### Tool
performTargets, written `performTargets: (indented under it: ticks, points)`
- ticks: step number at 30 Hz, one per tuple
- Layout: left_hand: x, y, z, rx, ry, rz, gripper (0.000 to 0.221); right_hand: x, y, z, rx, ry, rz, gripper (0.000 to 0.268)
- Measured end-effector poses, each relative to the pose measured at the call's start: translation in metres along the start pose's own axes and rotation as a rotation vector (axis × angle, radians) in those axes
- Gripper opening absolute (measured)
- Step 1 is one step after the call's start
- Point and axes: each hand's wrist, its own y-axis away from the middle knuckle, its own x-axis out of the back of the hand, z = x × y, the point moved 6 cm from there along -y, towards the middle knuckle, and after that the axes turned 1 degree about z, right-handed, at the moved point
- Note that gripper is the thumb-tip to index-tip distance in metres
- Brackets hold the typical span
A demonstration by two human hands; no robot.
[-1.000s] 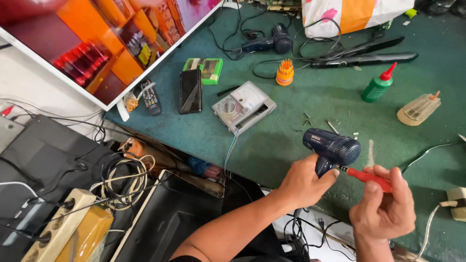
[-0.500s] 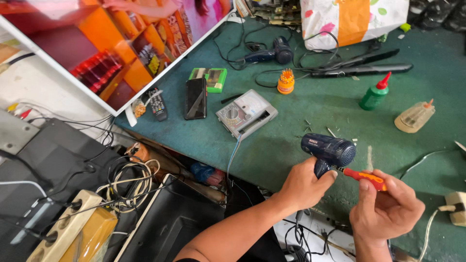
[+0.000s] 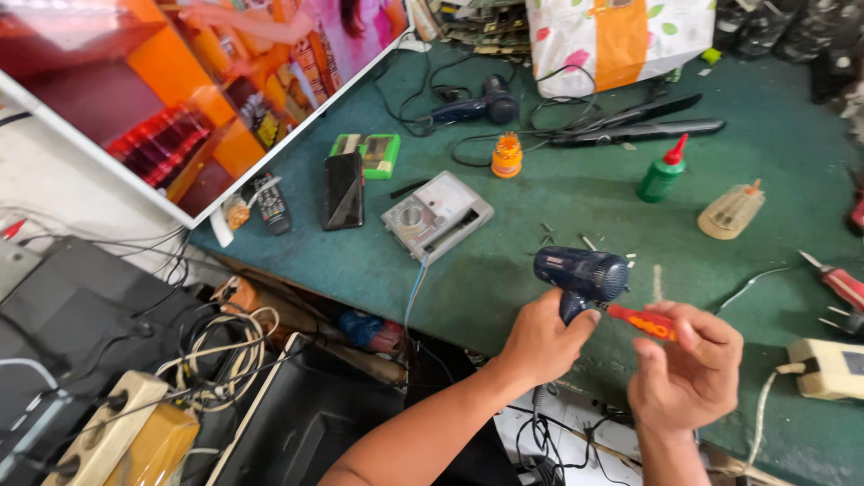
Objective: The person uses a screwdriver to remove screws from the casing of a blue hair dryer. They hold the hair dryer in one hand and turn the screwdriver with the other, working on the back of the device.
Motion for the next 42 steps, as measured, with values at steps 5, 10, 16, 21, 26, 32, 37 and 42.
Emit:
performTargets:
  ticks: [5, 10, 16, 21, 26, 32, 37, 42]
  points:
    - [0.002, 0.003, 0.002, 0.036, 0.054, -0.016, 0.027, 0.014, 0.006, 0.004, -0.039, 0.121, 0.022, 0.025]
    - [-0.003, 0.0, -0.001, -0.013, -0.006, -0.004, 0.028, 0.008, 0.003, 0.008, -0.104, 0.012, 0.015, 0.022]
    - [0.002, 0.003, 0.002, 0.054, 0.128, -0.029, 0.025, -0.001, -0.008, -0.016, 0.073, 0.236, -0.049, 0.016]
    - [0.001, 0.002, 0.005, 0.047, 0.07, -0.035, 0.026, -0.005, -0.002, -0.006, -0.059, 0.02, -0.077, 0.021]
    - [0.0, -0.013, -0.008, 0.084, 0.173, 0.038, 0.031, -0.009, -0.009, 0.005, 0.108, 0.081, -0.035, 0.032]
    - [-0.012, -0.004, -0.003, 0.103, 0.236, 0.029, 0.023, 0.002, -0.002, -0.001, -0.02, 0.048, 0.1, 0.046]
    - [-0.006, 0.003, -0.004, 0.117, 0.218, 0.032, 0.023, 0.004, 0.002, -0.004, -0.071, 0.048, 0.119, 0.043]
    - [-0.003, -0.004, 0.0, 0.049, 0.223, 0.024, 0.024, 0.0, -0.008, -0.001, -0.079, 0.018, 0.104, 0.043]
